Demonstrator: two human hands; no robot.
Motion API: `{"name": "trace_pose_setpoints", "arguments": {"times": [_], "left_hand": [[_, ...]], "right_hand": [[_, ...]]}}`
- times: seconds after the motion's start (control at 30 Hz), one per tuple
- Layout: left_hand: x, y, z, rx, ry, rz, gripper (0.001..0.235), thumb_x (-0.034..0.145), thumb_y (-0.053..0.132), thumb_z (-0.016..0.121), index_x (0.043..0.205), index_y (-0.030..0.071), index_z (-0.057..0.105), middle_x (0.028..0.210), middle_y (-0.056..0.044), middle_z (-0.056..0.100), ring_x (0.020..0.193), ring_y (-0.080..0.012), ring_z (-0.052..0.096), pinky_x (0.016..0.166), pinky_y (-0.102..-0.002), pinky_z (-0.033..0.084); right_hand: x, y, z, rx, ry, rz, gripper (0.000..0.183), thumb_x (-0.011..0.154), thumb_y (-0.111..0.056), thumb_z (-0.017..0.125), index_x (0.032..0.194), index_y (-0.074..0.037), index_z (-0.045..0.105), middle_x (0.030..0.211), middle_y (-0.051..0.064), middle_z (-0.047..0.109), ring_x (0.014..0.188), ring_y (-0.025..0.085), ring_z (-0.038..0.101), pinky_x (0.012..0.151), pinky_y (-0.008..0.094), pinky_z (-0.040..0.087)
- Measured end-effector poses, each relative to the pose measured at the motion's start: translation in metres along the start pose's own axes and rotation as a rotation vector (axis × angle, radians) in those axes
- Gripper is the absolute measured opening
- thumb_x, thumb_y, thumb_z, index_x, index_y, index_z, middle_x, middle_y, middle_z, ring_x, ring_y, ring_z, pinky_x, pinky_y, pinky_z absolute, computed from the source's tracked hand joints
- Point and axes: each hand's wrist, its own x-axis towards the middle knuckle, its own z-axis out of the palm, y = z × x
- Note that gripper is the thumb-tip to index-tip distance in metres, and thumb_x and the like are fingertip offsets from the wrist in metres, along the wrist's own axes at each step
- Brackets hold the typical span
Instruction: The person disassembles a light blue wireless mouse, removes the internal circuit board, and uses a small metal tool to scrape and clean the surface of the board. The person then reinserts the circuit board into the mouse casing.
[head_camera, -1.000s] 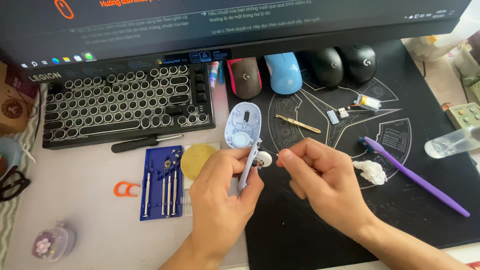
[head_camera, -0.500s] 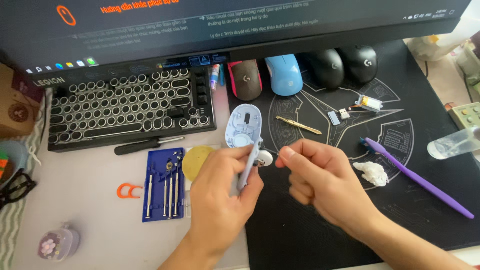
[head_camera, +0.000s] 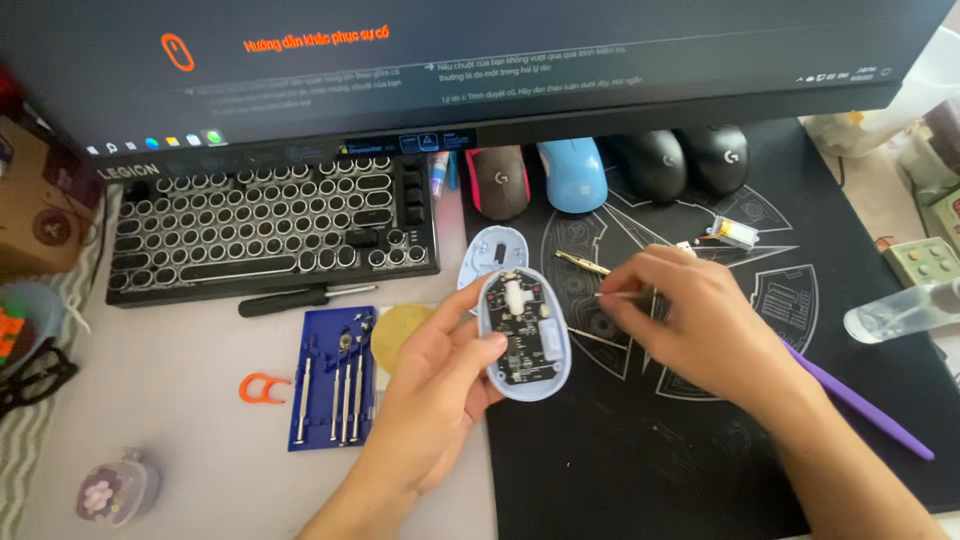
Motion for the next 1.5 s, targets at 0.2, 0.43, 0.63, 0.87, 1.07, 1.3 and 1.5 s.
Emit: {"name": "trace_pose_setpoints", "arguments": {"times": [0.2,0.43,0.63,0.87,1.07,1.3,1.5], "left_hand": [[-0.001,-0.002,0.003,-0.089,-0.085,-0.048,0.065,0.107,0.001,0.046,0.17,0.007,0.062,0.138,-0.023,0.08,0.108,-0.0295,0.077,0.087,-0.048,0.068],[-0.006,0.004,0.004,-0.036,-0.161,0.004,0.064,0.107,0.006,0.055,0.171,0.006,0.058,0.132,-0.015,0.08,0.107,-0.0209,0.075,0.093,-0.044,0.068],[-0.005,0.005,0.006,-0.015,-0.1,-0.016,0.063,0.107,0.006,0.057,0.17,0.009,0.06,0.127,-0.017,0.081,0.108,-0.0248,0.076,0.096,-0.051,0.069],[-0.005,0.007,0.008,-0.025,-0.095,-0.006,0.061,0.109,0.007,0.054,0.17,0.008,0.059,0.132,-0.02,0.081,0.11,-0.0267,0.076,0.099,-0.053,0.069],[-0.006,0.0,0.003,-0.012,-0.158,0.035,0.061,0.111,0.01,0.059,0.172,0.012,0.056,0.142,-0.017,0.08,0.119,-0.0241,0.076,0.104,-0.05,0.068],[-0.007,0.005,0.007,0.019,-0.155,0.005,0.066,0.11,0.011,0.06,0.175,0.014,0.053,0.146,-0.015,0.08,0.125,-0.0229,0.076,0.107,-0.047,0.067],[-0.007,-0.003,0.017,0.122,0.012,-0.202,0.083,0.098,-0.007,0.053,0.174,0.025,0.06,0.142,-0.01,0.084,0.112,-0.0227,0.079,0.09,-0.048,0.071]], "right_hand": [[0.0,0.006,0.012,-0.085,-0.038,0.031,0.013,0.099,-0.028,0.085,0.104,-0.02,0.094,0.102,-0.002,0.081,0.091,0.022,0.075,0.09,0.039,0.055],[0.0,0.006,0.009,-0.083,0.027,-0.117,0.016,0.1,-0.026,0.084,0.108,-0.019,0.095,0.1,-0.003,0.086,0.091,0.02,0.076,0.094,0.039,0.056],[-0.011,-0.037,-0.007,0.08,0.333,-0.432,0.004,0.104,-0.004,0.084,0.107,-0.002,0.086,0.103,0.01,0.077,0.083,0.019,0.071,0.08,0.031,0.056],[-0.016,-0.032,0.003,0.099,0.226,-0.607,0.033,0.094,-0.02,0.095,0.123,-0.009,0.085,0.111,0.008,0.07,0.093,0.018,0.073,0.08,0.028,0.062],[-0.017,-0.034,0.006,0.102,0.245,-0.597,0.024,0.095,-0.017,0.093,0.117,-0.009,0.087,0.106,0.007,0.072,0.086,0.015,0.072,0.072,0.026,0.058],[-0.015,-0.03,0.005,0.135,0.223,-0.602,0.024,0.092,-0.016,0.096,0.113,-0.008,0.089,0.103,0.004,0.074,0.083,0.014,0.072,0.072,0.026,0.06],[-0.008,-0.025,-0.028,0.205,0.114,-0.545,0.018,0.094,-0.021,0.089,0.087,-0.006,0.083,0.093,0.005,0.078,0.074,0.015,0.073,0.068,0.028,0.057]]}}
